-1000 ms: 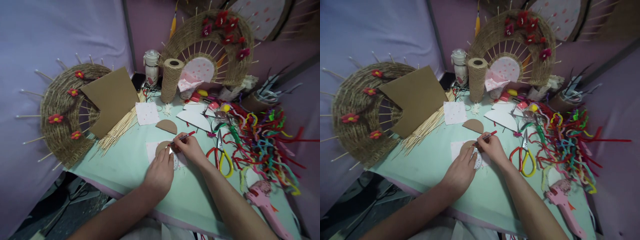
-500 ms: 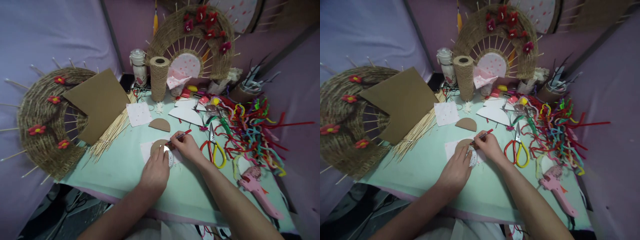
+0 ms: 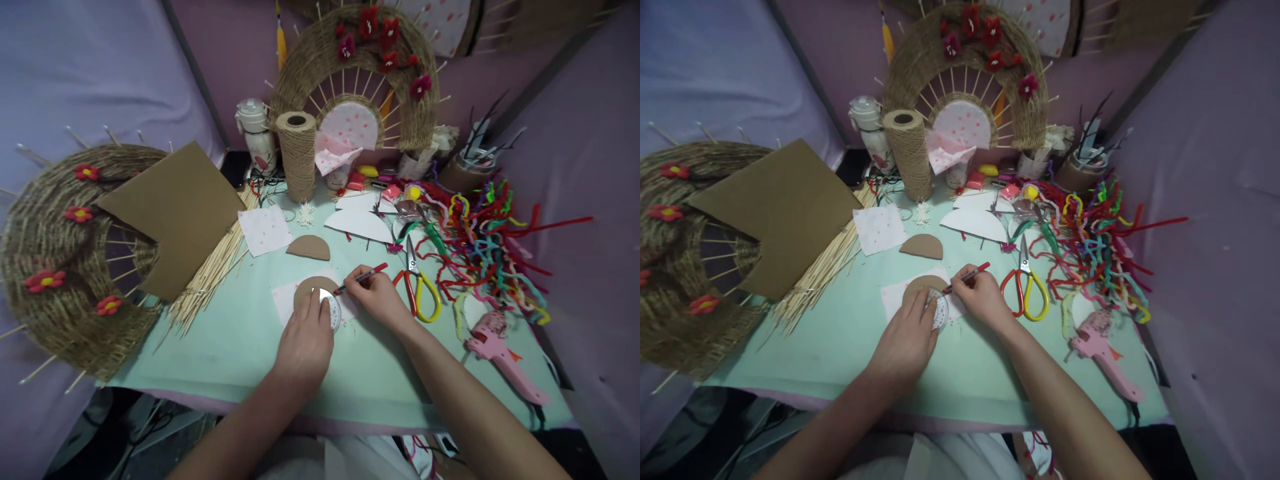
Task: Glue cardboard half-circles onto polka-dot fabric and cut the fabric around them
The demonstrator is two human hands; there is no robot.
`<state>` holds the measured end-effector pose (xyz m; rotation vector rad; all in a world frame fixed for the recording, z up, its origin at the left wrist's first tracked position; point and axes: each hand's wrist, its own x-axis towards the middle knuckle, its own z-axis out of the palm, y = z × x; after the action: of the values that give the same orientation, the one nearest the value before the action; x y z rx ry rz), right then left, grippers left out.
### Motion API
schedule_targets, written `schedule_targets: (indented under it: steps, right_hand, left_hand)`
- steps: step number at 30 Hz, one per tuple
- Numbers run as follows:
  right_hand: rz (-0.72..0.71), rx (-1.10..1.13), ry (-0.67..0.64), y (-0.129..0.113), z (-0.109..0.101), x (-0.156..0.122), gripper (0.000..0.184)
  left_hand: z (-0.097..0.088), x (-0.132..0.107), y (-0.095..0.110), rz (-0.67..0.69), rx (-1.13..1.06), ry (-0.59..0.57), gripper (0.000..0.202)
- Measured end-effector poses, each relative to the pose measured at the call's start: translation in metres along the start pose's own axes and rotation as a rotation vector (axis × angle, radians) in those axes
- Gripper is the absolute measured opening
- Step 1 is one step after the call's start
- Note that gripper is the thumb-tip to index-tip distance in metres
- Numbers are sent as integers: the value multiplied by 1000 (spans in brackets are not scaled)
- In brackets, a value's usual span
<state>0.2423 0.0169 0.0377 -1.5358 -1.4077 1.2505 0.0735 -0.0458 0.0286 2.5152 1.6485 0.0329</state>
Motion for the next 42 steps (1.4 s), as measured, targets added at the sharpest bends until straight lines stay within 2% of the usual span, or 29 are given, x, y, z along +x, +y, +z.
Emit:
schedule_targets:
  steps: [5, 10, 19, 23, 33, 37, 42]
  right_hand:
    - [8, -13, 12, 6, -1, -7, 15]
    - [32, 6, 58, 5, -2, -12, 15]
    - [34, 46, 106, 7, -2, -11, 18]
    - [21, 66, 100, 8, -2, -11, 18]
    - [-36, 167, 68, 17, -2, -13, 22]
    - [-67, 186, 34, 3, -6, -15, 26]
    - [-142, 134, -80, -19, -9, -4, 32]
  left_hand:
    - [-2, 1, 0, 5, -7, -13, 48]
    - [3, -1, 0, -13, -61, 42, 47]
    - [23, -46, 10, 46, -154, 178, 57]
    - [27, -54, 7, 117, -193, 191, 54]
    - [20, -52, 0, 166, -269, 91, 45]
    - [10, -48, -16, 247, -290, 38, 45]
    - [-4, -44, -42, 368, -280, -39, 38]
